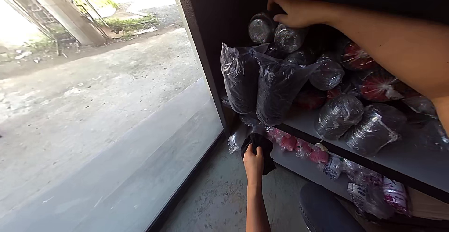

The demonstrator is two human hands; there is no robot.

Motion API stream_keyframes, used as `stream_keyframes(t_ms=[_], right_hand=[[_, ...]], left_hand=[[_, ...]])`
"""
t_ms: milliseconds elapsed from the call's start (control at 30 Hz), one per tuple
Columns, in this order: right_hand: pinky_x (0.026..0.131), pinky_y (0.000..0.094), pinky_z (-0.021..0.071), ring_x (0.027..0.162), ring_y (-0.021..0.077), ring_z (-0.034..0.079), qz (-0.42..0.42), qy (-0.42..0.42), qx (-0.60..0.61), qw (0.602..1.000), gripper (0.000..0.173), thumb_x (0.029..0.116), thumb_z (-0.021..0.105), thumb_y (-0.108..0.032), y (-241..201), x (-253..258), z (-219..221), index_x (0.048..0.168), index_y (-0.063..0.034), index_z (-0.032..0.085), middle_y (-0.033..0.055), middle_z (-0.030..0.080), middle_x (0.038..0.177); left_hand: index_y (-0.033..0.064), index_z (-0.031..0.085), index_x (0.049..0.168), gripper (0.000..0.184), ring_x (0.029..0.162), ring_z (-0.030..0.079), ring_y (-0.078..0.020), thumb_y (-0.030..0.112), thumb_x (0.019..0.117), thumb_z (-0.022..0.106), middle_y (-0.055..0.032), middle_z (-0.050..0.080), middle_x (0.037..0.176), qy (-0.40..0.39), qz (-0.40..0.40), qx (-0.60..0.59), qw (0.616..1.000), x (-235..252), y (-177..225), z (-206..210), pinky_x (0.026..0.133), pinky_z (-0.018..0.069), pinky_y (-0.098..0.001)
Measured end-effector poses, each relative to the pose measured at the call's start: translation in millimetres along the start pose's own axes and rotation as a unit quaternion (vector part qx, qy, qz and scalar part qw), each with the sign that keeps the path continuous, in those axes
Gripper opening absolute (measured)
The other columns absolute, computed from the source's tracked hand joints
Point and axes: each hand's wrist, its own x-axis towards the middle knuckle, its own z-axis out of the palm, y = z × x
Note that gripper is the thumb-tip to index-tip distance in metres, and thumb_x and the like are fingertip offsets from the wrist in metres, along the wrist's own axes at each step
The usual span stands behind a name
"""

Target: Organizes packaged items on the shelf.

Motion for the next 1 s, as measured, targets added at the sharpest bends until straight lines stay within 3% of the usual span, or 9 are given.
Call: stream_keyframes(t_ms=[133,233,300,367,500,633,767,867,1000], right_hand=[[0.118,0.0504,0.0253,0.144,0.0450,0.038,0.172,0.021,-0.024,0.985,0.038,0.1074,0.034,0.003,16.4,-34.1,-9.1,0.140,0.0190,0.045,0.0376,0.044,0.147],[0.116,0.0550,0.0281,0.141,0.0484,0.040,0.274,-0.109,-0.138,0.945,0.038,0.1004,0.051,0.008,37.7,-28.4,-10.8,0.135,0.0222,0.045,0.0393,0.045,0.144],[0.110,0.0594,0.0341,0.133,0.0500,0.047,0.302,-0.215,-0.227,0.900,0.034,0.0978,0.061,0.002,38.0,-25.2,-5.3,0.123,0.0234,0.053,0.0396,0.052,0.134],[0.107,0.0629,0.0358,0.130,0.0498,0.049,0.330,-0.261,-0.251,0.872,0.036,0.0963,0.066,-0.004,39.8,-26.3,7.5,0.120,0.0209,0.057,0.0379,0.054,0.131],[0.104,0.0635,0.0387,0.126,0.0488,0.054,0.311,-0.285,-0.265,0.867,0.032,0.0956,0.067,-0.006,71.1,-19.7,33.1,0.112,0.0204,0.062,0.0368,0.058,0.126],[0.105,0.0621,0.0373,0.124,0.0500,0.053,0.291,-0.279,-0.201,0.893,0.034,0.0972,0.066,-0.006,65.1,-29.9,25.2,0.115,0.0230,0.059,0.0395,0.057,0.125],[0.102,0.0672,0.0383,0.123,0.0514,0.054,0.299,-0.270,-0.243,0.882,0.035,0.0940,0.069,-0.007,84.8,-17.8,36.2,0.114,0.0201,0.061,0.0385,0.058,0.123],[0.106,0.0618,0.0368,0.126,0.0504,0.052,0.320,-0.288,-0.257,0.865,0.035,0.0970,0.065,-0.004,57.6,-19.3,33.8,0.121,0.0207,0.058,0.0383,0.056,0.129],[0.106,0.0592,0.0375,0.125,0.0492,0.053,0.309,-0.277,-0.235,0.879,0.036,0.0987,0.063,-0.005,53.0,-17.5,38.0,0.122,0.0218,0.056,0.0379,0.057,0.128]], left_hand=[[-0.0054,0.067,0.119,0.029,0.108,0.065,-0.0411,0.015,0.1039,0.052,-0.0275,0.068,0.107,0.004,0.005,0.000,1.000,-7.8,2.1,-2.3,0.095,0.0464,-0.0598],[-0.0053,0.067,0.119,0.029,0.109,0.064,-0.0414,0.015,0.1039,0.052,-0.0278,0.068,0.108,0.007,0.006,0.006,1.000,-11.2,2.7,0.1,0.095,0.0460,-0.0599],[-0.0052,0.067,0.119,0.029,0.110,0.064,-0.0412,0.014,0.1039,0.052,-0.0274,0.068,0.109,0.004,0.005,0.012,1.000,-13.6,3.2,2.6,0.096,0.0458,-0.0598],[-0.0050,0.067,0.120,0.029,0.110,0.064,-0.0409,0.014,0.1042,0.051,-0.0275,0.068,0.110,-0.001,0.008,0.017,1.000,-15.5,4.3,3.9,0.096,0.0458,-0.0595],[-0.0055,0.067,0.119,0.029,0.110,0.064,-0.0408,0.014,0.1040,0.052,-0.0276,0.068,0.109,-0.003,0.014,0.020,1.000,-17.5,5.3,4.1,0.096,0.0459,-0.0590],[-0.0061,0.067,0.118,0.030,0.110,0.064,-0.0415,0.015,0.1038,0.051,-0.0278,0.068,0.108,-0.006,0.015,0.024,1.000,-19.4,4.0,2.3,0.096,0.0460,-0.0593],[-0.0054,0.067,0.118,0.029,0.108,0.064,-0.0405,0.015,0.1039,0.051,-0.0274,0.068,0.107,0.006,0.012,0.021,1.000,-19.3,3.9,-0.7,0.095,0.0462,-0.0587],[-0.0057,0.066,0.119,0.030,0.110,0.064,-0.0404,0.015,0.1041,0.051,-0.0277,0.068,0.109,0.006,0.010,0.017,1.000,-19.9,4.3,0.3,0.096,0.0457,-0.0582],[-0.0058,0.067,0.118,0.029,0.110,0.063,-0.0403,0.015,0.1038,0.051,-0.0276,0.067,0.109,0.001,0.013,0.014,1.000,-18.4,5.7,2.1,0.097,0.0455,-0.0579]])
